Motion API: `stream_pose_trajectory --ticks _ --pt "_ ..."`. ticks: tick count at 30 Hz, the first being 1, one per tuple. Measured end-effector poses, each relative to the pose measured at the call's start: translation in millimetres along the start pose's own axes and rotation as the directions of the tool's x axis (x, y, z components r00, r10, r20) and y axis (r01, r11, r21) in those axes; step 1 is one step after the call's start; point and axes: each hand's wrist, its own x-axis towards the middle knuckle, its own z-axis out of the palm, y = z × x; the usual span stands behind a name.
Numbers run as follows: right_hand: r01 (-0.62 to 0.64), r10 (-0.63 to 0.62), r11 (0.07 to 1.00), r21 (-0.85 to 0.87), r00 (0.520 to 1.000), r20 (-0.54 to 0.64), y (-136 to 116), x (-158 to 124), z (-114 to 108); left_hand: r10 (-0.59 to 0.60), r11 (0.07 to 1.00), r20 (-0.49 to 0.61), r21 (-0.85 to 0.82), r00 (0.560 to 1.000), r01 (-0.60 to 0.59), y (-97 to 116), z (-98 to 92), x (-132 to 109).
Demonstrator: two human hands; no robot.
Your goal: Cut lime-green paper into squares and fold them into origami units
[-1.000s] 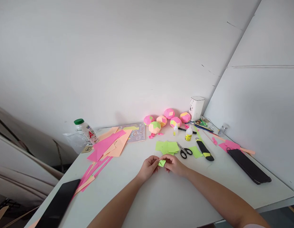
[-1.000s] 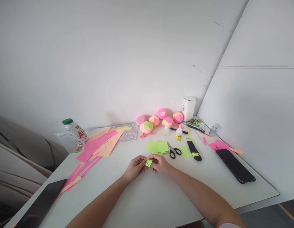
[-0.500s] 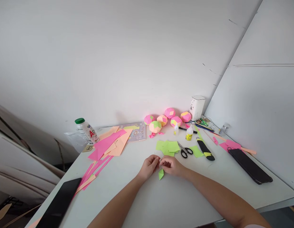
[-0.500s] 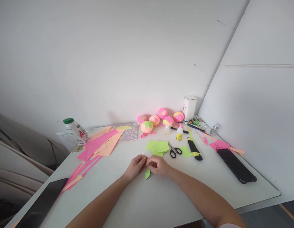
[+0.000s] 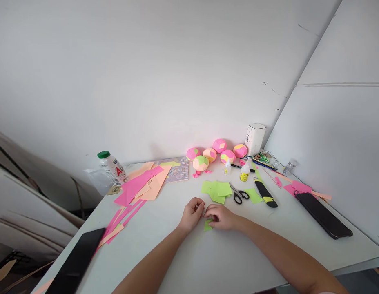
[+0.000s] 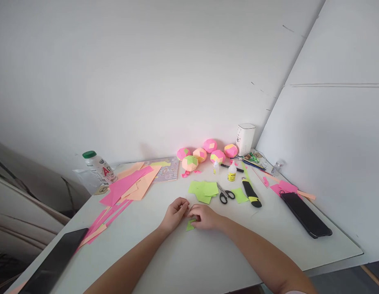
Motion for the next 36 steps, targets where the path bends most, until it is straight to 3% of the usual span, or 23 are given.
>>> stream_pose_trajectory --ticks 3,7,11,14,16,23,29,36 --pt "-0.041 0.041 0.999 0.029 0.999 -0.019 -1 0 -1 0.083 0.993 -0.012 0.085 0.996 -0.082 4 0.3 -1" --pt "-0.069 0.076 0.995 0.066 0.992 -0.106 -1 -1 -1 0.089 0.989 0.003 0.117 0.996 -0.089 7 -0.4 -2" --pt "0.001 -0.024 0.990 -0.140 0.986 -0.164 -4 -3 0 0.088 0.987 0.034 0.135 0.996 -0.092 4 -1.8 -1" --pt "0.052 -0.084 0.950 -0.306 0.992 -0.093 -7 -4 1 0.084 0.985 0.060 0.147 0.995 -0.093 2 -2.0 0" --pt "0.057 -0.084 0.942 -0.329 0.994 -0.068 -6 -3 1 0.089 0.984 0.064 0.151 0.994 -0.098 1 -1.9 0" --pt "-0.115 0.131 0.990 0.079 0.964 -0.232 -1 1 -7 0.082 0.985 0.102 0.143 0.991 -0.096 -1 -3.0 0" --pt "-0.147 0.179 0.977 0.151 0.959 -0.219 -6 2 -10 0.004 1.000 0.204 0.006 0.979 -0.005 0 -3.1 -2" --pt "-0.181 0.225 0.963 0.198 0.947 -0.227 -8 2 -10 -0.006 0.998 0.211 0.057 0.977 -0.006 -1 -3.8 -2"
